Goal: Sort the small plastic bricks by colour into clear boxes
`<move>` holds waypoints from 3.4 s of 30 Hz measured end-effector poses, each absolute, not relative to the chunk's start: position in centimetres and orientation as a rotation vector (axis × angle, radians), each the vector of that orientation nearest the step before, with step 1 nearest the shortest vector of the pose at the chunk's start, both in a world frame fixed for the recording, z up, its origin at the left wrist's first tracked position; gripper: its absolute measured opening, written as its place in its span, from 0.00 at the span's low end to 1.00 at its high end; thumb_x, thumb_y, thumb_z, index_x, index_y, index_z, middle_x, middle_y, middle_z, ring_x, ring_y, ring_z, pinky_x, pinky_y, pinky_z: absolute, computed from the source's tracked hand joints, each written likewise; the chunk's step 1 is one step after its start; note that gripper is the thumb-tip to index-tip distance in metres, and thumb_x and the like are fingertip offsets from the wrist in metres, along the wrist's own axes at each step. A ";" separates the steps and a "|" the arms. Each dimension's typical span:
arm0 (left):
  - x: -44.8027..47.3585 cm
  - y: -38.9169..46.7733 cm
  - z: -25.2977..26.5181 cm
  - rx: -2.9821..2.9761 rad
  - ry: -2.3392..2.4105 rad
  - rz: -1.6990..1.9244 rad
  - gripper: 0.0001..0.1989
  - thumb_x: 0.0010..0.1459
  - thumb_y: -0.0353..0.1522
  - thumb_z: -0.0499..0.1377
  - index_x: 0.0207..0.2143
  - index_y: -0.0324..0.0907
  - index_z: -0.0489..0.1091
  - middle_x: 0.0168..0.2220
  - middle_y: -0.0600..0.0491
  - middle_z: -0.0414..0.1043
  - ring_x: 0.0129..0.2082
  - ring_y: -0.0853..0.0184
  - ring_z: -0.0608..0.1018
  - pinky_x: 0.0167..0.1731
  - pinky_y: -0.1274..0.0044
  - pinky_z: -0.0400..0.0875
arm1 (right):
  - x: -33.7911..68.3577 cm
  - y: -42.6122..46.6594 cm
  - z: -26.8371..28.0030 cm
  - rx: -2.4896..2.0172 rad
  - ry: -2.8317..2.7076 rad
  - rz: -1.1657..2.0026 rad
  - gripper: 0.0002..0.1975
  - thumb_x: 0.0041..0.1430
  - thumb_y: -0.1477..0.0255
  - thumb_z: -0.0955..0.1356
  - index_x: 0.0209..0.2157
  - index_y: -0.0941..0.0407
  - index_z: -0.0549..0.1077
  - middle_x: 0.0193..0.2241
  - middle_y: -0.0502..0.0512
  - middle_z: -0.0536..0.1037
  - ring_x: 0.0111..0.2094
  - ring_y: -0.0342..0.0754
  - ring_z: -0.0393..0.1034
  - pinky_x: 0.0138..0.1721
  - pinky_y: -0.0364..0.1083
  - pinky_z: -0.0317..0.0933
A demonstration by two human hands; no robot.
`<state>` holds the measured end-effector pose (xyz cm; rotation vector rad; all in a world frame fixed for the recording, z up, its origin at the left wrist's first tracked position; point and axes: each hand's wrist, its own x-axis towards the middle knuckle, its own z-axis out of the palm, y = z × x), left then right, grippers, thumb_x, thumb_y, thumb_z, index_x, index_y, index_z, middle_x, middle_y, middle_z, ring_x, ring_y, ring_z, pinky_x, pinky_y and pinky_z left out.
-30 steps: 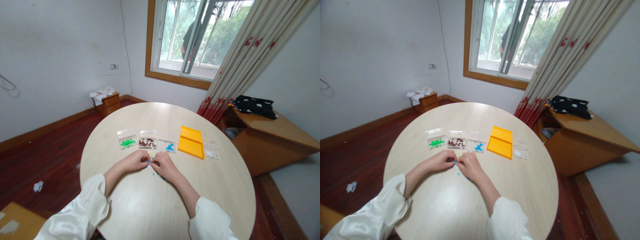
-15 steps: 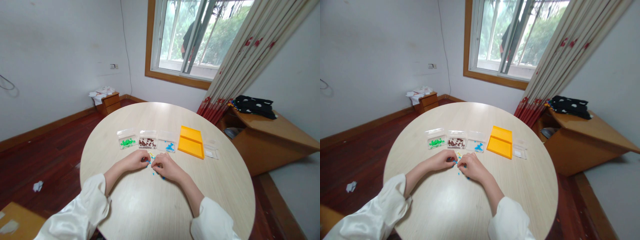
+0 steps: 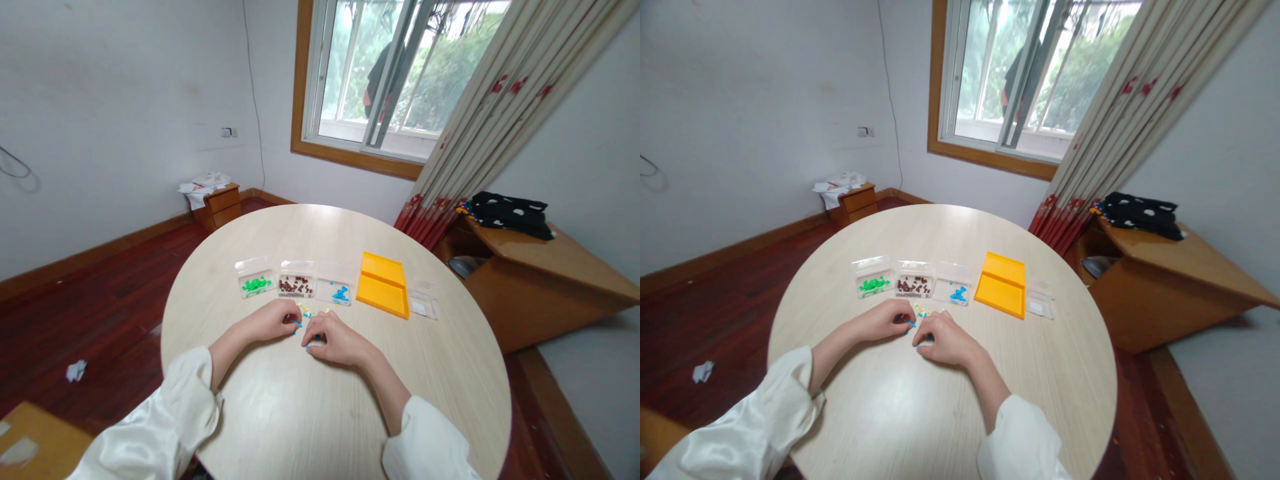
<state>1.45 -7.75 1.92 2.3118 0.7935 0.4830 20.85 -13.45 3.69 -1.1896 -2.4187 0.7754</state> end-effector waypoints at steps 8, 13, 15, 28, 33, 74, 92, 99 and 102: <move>1.5 -7.7 2.0 2.308 0.781 0.488 0.08 0.48 0.23 0.54 0.29 0.37 0.71 0.26 0.54 0.69 0.26 0.72 0.68 0.29 0.82 0.61 | 20.8 -12.7 2.7 -1.257 -2.331 0.633 0.06 0.53 0.79 0.68 0.27 0.55 0.76 0.27 0.50 0.77 0.34 0.44 0.67 0.42 0.46 0.53; 1.4 -7.8 2.0 2.306 0.772 0.489 0.09 0.47 0.22 0.53 0.29 0.37 0.71 0.26 0.54 0.70 0.26 0.72 0.67 0.29 0.82 0.61 | 20.8 -12.5 2.2 -1.269 -2.311 0.515 0.06 0.55 0.78 0.67 0.27 0.56 0.75 0.27 0.52 0.76 0.35 0.45 0.66 0.40 0.46 0.54; 1.5 -7.8 2.1 2.304 0.770 0.489 0.09 0.47 0.23 0.53 0.30 0.37 0.71 0.26 0.55 0.69 0.26 0.72 0.67 0.29 0.82 0.61 | 20.7 -12.4 2.1 -1.276 -2.306 0.491 0.06 0.55 0.79 0.67 0.28 0.57 0.75 0.28 0.52 0.75 0.35 0.46 0.65 0.40 0.46 0.54; 1.5 -7.9 2.4 2.310 0.799 0.476 0.08 0.48 0.24 0.54 0.30 0.37 0.72 0.26 0.54 0.70 0.25 0.72 0.67 0.28 0.82 0.61 | 20.7 -12.3 1.9 -1.353 -2.249 0.455 0.06 0.58 0.78 0.65 0.34 0.58 0.75 0.32 0.55 0.77 0.38 0.46 0.68 0.42 0.46 0.57; 1.5 -7.9 2.4 2.298 0.775 0.481 0.09 0.48 0.24 0.53 0.29 0.37 0.72 0.25 0.55 0.69 0.25 0.72 0.67 0.28 0.82 0.61 | 20.9 -12.5 2.4 -1.293 -2.273 0.482 0.05 0.52 0.80 0.68 0.32 0.57 0.74 0.30 0.53 0.75 0.35 0.45 0.66 0.40 0.46 0.57; 1.5 -7.9 2.0 2.277 0.786 0.481 0.09 0.48 0.24 0.53 0.30 0.36 0.72 0.25 0.55 0.69 0.25 0.72 0.67 0.28 0.82 0.60 | 20.2 -12.4 2.0 -1.314 -2.280 0.477 0.03 0.53 0.76 0.70 0.26 0.58 0.73 0.27 0.52 0.73 0.35 0.46 0.65 0.39 0.46 0.55; 1.4 -7.8 2.0 2.289 0.804 0.487 0.08 0.48 0.24 0.53 0.29 0.37 0.72 0.24 0.55 0.68 0.24 0.73 0.66 0.27 0.83 0.60 | 20.4 -12.3 2.0 -1.314 -2.287 0.462 0.03 0.53 0.74 0.70 0.27 0.57 0.73 0.27 0.52 0.73 0.35 0.46 0.65 0.39 0.46 0.55; 1.5 -7.9 2.4 2.295 0.808 0.477 0.08 0.48 0.25 0.53 0.29 0.36 0.72 0.24 0.55 0.68 0.24 0.73 0.66 0.27 0.82 0.60 | 20.3 -12.5 2.3 -1.321 -2.309 0.459 0.03 0.54 0.76 0.69 0.27 0.57 0.74 0.28 0.52 0.74 0.35 0.46 0.66 0.39 0.46 0.55; 1.5 -8.0 2.5 2.296 0.808 0.471 0.08 0.48 0.25 0.53 0.29 0.36 0.72 0.24 0.55 0.68 0.24 0.73 0.66 0.27 0.82 0.60 | 20.2 -12.5 2.4 -1.333 -2.314 0.454 0.02 0.54 0.76 0.69 0.28 0.57 0.74 0.28 0.52 0.74 0.36 0.46 0.66 0.40 0.46 0.55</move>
